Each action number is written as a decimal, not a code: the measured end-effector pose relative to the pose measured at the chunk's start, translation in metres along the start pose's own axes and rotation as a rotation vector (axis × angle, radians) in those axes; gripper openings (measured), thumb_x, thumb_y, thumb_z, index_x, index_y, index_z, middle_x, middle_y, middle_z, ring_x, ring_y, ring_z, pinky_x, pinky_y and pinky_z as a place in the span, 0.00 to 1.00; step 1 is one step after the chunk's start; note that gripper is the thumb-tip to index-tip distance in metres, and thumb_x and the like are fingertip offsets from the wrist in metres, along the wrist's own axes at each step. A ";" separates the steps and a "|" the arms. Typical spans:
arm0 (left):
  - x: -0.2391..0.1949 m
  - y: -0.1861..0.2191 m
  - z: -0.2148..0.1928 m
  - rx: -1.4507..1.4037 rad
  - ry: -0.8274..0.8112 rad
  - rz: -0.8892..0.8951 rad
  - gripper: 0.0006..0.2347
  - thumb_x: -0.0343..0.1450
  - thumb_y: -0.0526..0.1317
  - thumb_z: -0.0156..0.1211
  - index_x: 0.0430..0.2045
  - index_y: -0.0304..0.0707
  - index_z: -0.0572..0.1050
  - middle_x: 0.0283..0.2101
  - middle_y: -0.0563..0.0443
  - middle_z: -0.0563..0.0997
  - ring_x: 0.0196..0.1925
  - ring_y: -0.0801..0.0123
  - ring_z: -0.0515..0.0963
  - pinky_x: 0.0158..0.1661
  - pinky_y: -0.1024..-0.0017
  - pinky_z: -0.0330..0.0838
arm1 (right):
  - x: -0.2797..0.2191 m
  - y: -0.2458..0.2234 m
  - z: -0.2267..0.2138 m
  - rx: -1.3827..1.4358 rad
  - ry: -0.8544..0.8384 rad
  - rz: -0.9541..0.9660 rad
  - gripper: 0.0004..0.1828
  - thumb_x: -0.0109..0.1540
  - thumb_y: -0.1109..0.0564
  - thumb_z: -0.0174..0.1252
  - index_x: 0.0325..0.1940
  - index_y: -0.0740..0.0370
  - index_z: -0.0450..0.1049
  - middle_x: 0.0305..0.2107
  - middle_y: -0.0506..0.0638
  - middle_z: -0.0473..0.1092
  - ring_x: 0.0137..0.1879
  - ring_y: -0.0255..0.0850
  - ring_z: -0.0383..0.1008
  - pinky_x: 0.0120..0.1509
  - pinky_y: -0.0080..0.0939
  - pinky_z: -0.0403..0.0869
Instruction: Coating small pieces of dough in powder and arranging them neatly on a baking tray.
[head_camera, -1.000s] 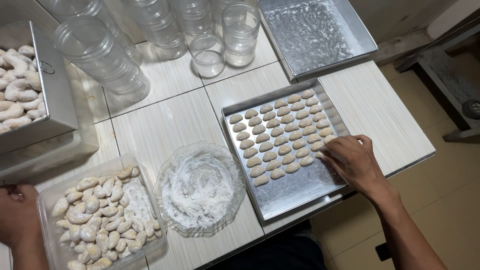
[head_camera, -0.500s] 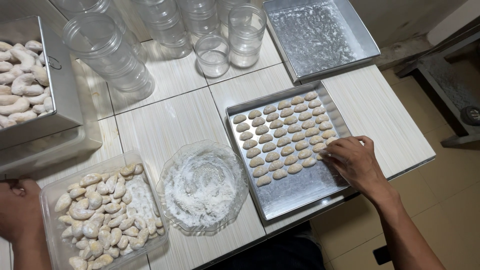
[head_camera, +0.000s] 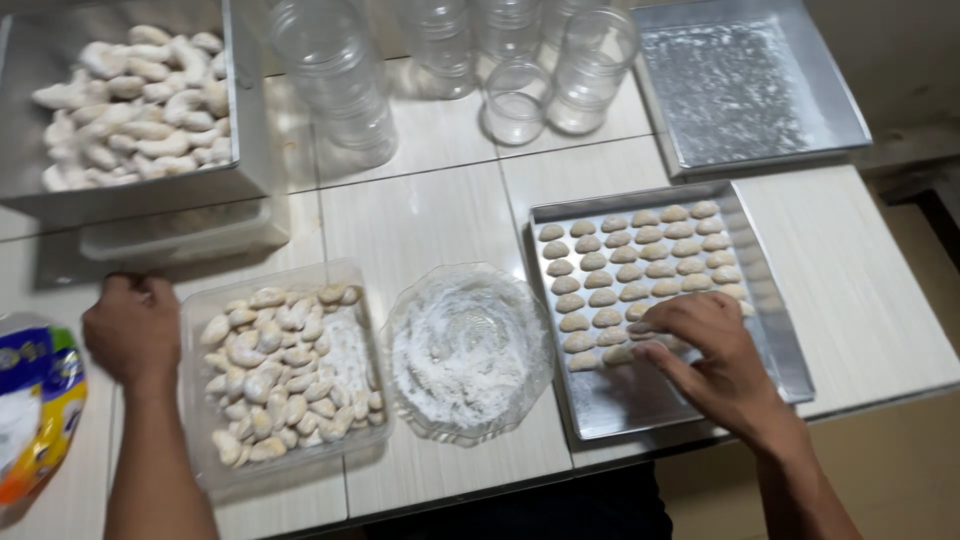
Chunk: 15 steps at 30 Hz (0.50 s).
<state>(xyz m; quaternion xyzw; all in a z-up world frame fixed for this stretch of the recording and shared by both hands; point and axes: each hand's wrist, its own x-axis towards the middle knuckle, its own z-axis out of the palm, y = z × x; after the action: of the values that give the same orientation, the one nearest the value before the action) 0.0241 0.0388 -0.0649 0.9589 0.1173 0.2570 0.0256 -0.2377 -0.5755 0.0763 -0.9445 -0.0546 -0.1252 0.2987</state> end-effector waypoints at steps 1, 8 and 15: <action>0.000 0.005 -0.007 0.022 0.008 -0.025 0.11 0.79 0.47 0.58 0.35 0.43 0.84 0.27 0.36 0.84 0.28 0.32 0.83 0.26 0.43 0.75 | 0.011 -0.014 0.011 0.017 -0.015 -0.026 0.10 0.58 0.50 0.67 0.41 0.52 0.79 0.39 0.40 0.79 0.49 0.36 0.77 0.64 0.43 0.58; 0.005 0.040 -0.060 -0.132 -0.145 -0.157 0.13 0.75 0.46 0.50 0.34 0.40 0.80 0.32 0.28 0.83 0.33 0.26 0.81 0.32 0.36 0.71 | 0.067 -0.084 0.075 0.067 -0.267 -0.401 0.09 0.65 0.51 0.57 0.30 0.50 0.74 0.29 0.37 0.71 0.37 0.37 0.70 0.61 0.46 0.56; 0.007 0.042 -0.062 -0.220 -0.145 -0.190 0.11 0.73 0.47 0.52 0.32 0.41 0.78 0.31 0.28 0.82 0.33 0.25 0.79 0.32 0.36 0.68 | 0.092 -0.107 0.096 -0.100 -0.478 -0.456 0.09 0.61 0.56 0.55 0.45 0.46 0.73 0.38 0.41 0.75 0.46 0.39 0.74 0.64 0.50 0.60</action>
<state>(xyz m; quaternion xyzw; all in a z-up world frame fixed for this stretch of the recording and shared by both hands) 0.0076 -0.0012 -0.0031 0.9510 0.1764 0.1947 0.1633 -0.1483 -0.4303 0.0843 -0.9241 -0.3268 0.0339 0.1952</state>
